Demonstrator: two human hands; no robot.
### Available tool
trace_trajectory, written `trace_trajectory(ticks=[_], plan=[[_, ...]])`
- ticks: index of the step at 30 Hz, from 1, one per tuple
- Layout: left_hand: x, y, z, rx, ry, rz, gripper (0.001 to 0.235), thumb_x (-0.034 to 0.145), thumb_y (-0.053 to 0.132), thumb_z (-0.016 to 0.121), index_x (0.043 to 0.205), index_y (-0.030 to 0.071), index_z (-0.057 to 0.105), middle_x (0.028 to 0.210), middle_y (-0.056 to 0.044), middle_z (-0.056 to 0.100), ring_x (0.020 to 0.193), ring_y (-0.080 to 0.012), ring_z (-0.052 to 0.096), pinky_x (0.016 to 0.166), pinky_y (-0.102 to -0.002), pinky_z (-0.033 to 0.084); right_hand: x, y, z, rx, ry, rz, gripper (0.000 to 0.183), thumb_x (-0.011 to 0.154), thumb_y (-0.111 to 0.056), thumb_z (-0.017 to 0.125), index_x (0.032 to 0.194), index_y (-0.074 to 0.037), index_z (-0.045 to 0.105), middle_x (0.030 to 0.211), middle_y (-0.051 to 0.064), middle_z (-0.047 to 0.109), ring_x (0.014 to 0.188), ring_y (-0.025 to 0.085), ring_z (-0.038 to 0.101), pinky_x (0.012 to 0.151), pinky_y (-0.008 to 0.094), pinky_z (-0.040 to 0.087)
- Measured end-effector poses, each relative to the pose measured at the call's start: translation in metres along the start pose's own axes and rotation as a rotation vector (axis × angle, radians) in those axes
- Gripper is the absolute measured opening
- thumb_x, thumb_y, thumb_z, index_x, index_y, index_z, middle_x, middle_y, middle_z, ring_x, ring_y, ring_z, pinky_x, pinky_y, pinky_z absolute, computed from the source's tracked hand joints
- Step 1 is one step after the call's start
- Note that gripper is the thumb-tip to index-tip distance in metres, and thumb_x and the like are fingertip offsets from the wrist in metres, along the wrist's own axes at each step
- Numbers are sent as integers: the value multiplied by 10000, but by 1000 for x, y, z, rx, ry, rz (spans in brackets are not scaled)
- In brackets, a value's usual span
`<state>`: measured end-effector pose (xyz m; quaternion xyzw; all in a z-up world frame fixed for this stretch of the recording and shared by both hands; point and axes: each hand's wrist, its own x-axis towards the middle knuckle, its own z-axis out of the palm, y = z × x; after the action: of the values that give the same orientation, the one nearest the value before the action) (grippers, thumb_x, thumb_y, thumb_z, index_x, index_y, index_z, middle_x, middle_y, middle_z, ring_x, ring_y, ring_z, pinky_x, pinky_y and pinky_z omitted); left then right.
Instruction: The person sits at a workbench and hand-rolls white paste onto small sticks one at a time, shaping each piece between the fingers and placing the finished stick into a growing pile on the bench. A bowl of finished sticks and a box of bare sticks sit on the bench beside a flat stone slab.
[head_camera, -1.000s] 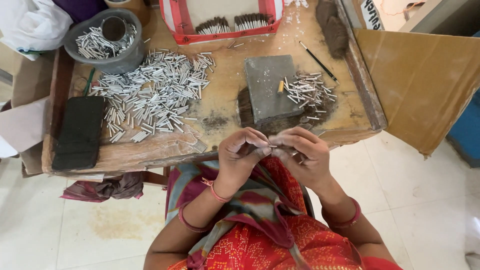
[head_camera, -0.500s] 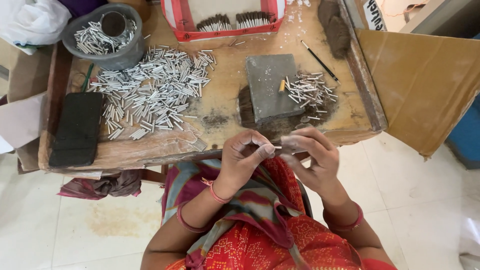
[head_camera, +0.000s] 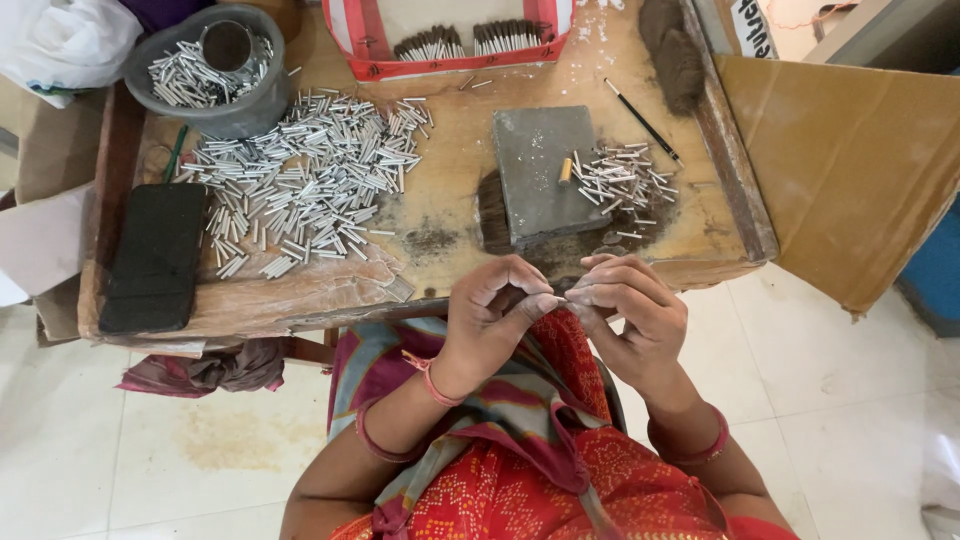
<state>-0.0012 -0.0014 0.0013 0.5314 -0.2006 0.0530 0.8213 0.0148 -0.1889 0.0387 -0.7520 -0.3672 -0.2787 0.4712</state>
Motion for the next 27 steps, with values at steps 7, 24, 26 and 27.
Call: trace_trajectory(ticks=[7,24,26,27], plan=[[-4,1,3,17,-22,-27,86,988,-2,712,969,3,628,971,-22,638,888,-64,598,798,-235,507,-8,-1,0,107,18,75,154,841,52,779,956,-27,714,919,54,732,919,202,711,992,432,612],[-3,19,11,365,-15,143,143,957,15,742,929,9,602,916,-45,638,828,-85,603,762,-242,505,-8,-4,-2,125,12,47,193,809,65,777,949,-33,689,926,63,722,937,212,709,1160,513,497],[-7,13,11,290,-15,111,128,965,13,731,934,8,607,931,-45,629,840,-87,588,771,-240,497,-10,-5,-1,150,10,53,195,804,70,778,941,-34,686,922,64,719,929,206,709,1159,511,498],[-7,9,10,216,-19,80,113,973,11,719,940,7,611,945,-44,621,851,-89,574,779,-238,490,-10,-4,0,174,10,57,198,800,75,780,933,-35,683,919,65,717,921,201,709,1158,510,498]])
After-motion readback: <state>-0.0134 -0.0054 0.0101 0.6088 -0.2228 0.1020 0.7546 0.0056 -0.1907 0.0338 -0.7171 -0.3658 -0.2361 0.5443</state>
